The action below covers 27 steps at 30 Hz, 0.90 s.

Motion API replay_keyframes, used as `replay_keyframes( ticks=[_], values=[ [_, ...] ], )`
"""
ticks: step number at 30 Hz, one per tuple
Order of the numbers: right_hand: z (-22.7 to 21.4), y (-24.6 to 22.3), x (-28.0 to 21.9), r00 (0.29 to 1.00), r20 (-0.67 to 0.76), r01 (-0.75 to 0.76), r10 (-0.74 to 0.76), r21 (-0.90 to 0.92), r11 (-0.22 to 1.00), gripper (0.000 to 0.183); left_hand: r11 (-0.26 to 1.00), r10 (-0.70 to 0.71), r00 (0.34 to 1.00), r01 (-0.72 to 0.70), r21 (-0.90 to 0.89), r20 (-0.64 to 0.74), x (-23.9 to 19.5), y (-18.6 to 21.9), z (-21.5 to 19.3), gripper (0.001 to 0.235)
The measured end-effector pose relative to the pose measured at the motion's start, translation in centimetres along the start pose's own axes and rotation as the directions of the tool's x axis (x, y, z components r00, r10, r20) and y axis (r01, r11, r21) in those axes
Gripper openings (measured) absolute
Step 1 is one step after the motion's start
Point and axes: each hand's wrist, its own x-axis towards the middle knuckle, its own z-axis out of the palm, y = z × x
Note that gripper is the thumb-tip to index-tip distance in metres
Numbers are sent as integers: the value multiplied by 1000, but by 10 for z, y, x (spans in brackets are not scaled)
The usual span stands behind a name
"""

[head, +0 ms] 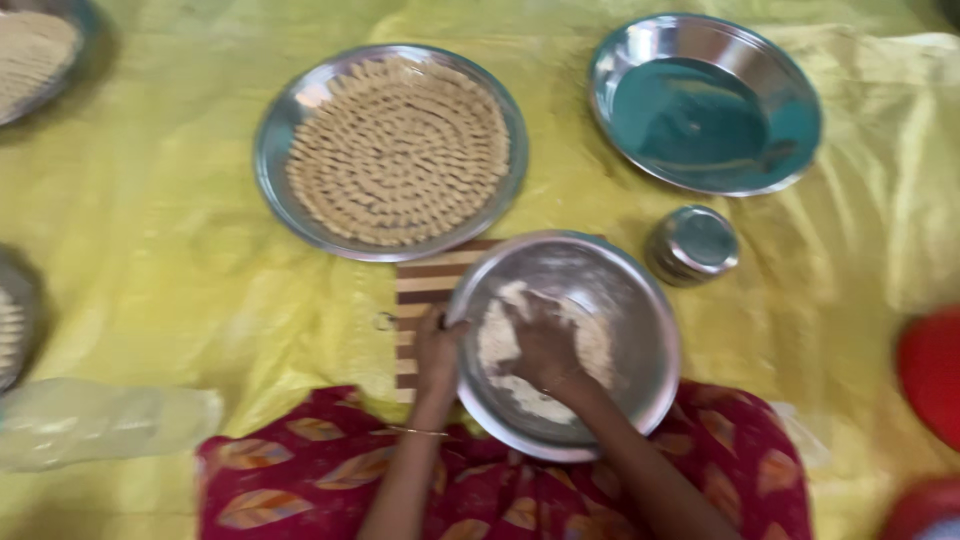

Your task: The person mixes flour in a metal bowl by hand, periodically adding water from a plastic bottle to form a dough. The person kneads the mixture repeatedly while seated on the floor.

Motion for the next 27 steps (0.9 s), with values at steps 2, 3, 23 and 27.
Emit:
replay_keyframes(
  ticks=[2,3,23,27],
  values=[
    [3,7,-9,999,-42,-13,12,-17,1000,109,987,-151,988,153,49,-41,3,-4,-3,31],
    [5,14,-12,997,-70,-26,24,-30,999,106,993,-110,994,111,-48,21,2,-5,-6,32],
    [36,43,23,925,-376,-29,61,91,995,58,1000,20,996,-19,-13,82,3,-11,2,31],
    [10,69,-8,971,-240,21,19,164,986,88,998,-17,1000,16,53,23,0,-9,-2,27]
  ],
)
